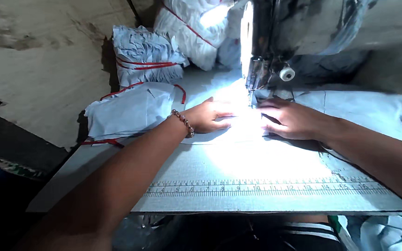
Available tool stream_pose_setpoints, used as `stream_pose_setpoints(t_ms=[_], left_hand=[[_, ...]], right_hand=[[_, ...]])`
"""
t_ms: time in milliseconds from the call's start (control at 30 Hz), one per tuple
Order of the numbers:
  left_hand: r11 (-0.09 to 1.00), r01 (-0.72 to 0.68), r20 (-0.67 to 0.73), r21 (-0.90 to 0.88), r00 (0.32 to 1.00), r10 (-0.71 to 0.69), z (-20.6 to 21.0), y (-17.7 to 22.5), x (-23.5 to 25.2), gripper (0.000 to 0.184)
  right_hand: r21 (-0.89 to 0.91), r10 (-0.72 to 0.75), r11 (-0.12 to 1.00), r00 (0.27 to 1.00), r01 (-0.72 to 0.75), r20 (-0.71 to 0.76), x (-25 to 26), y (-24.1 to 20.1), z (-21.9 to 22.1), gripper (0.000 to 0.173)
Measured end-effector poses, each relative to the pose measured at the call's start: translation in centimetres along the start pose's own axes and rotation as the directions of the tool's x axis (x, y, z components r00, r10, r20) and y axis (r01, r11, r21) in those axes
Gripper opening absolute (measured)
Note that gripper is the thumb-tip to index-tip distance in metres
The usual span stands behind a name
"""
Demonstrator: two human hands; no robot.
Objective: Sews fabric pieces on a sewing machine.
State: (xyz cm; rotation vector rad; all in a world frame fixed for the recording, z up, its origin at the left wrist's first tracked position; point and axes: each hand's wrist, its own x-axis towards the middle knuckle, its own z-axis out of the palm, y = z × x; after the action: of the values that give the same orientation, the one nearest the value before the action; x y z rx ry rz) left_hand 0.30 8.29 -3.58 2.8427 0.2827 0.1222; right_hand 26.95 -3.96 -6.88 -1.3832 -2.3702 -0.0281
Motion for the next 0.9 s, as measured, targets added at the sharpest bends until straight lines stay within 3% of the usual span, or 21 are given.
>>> stream_pose_setpoints(t_ms=[67, 233, 467, 567, 667, 767, 833, 900], left_hand=[[0.991, 0.131, 0.034, -0.017, 0.991, -0.13, -0.1, 0.8, 0.0, 0.044], [0.919, 0.395, 0.118, 0.011, 0.912, -0.394, -0.5, 3.7, 0.5, 0.049], [0.734, 0.676, 0.162, 0.064, 0.719, -0.676, 0.0, 8.7, 1.2, 0.053], [0.671, 0.731, 0.221, 0.12, 0.639, -0.736, -0.1, 11.0, 1.9, 0.057], [0.696, 0.718, 0.113, 0.028, 0.689, -0.716, 0.9, 12.0, 1.6, 0.054], [0.744, 0.667, 0.046, 0.037, 0.743, -0.668, 2.4, 11.9, 1.4, 0.054], [0.744, 0.665, 0.044, 0.063, 0.743, -0.668, 2.6, 11.9, 1.8, 0.053], [0.709, 0.699, 0.138, 0.093, 0.696, -0.704, 1.6, 12.1, 2.8, 0.056]], right_hand=[[-0.02, -0.029, 0.999, 0.999, 0.028, -0.024, -0.2, -0.6, -0.1, 0.059], [0.032, -0.29, 0.955, 0.951, 0.295, -0.108, -0.2, -1.9, 0.2, 0.053], [0.032, -0.144, 0.989, 0.989, 0.145, -0.014, -0.3, -0.9, -0.4, 0.057], [0.024, -0.196, 0.98, 0.979, 0.198, -0.058, -0.3, -1.1, -0.3, 0.056], [0.071, -0.352, 0.928, 0.922, 0.367, -0.161, -0.1, -2.2, -0.2, 0.049], [0.081, -0.426, 0.893, 0.889, 0.443, -0.167, -0.1, -2.3, -0.2, 0.046], [0.076, -0.426, 0.894, 0.89, 0.442, -0.162, -0.1, -2.0, -0.3, 0.045], [0.077, -0.405, 0.905, 0.903, 0.418, -0.146, -0.1, -1.9, -0.4, 0.045]])
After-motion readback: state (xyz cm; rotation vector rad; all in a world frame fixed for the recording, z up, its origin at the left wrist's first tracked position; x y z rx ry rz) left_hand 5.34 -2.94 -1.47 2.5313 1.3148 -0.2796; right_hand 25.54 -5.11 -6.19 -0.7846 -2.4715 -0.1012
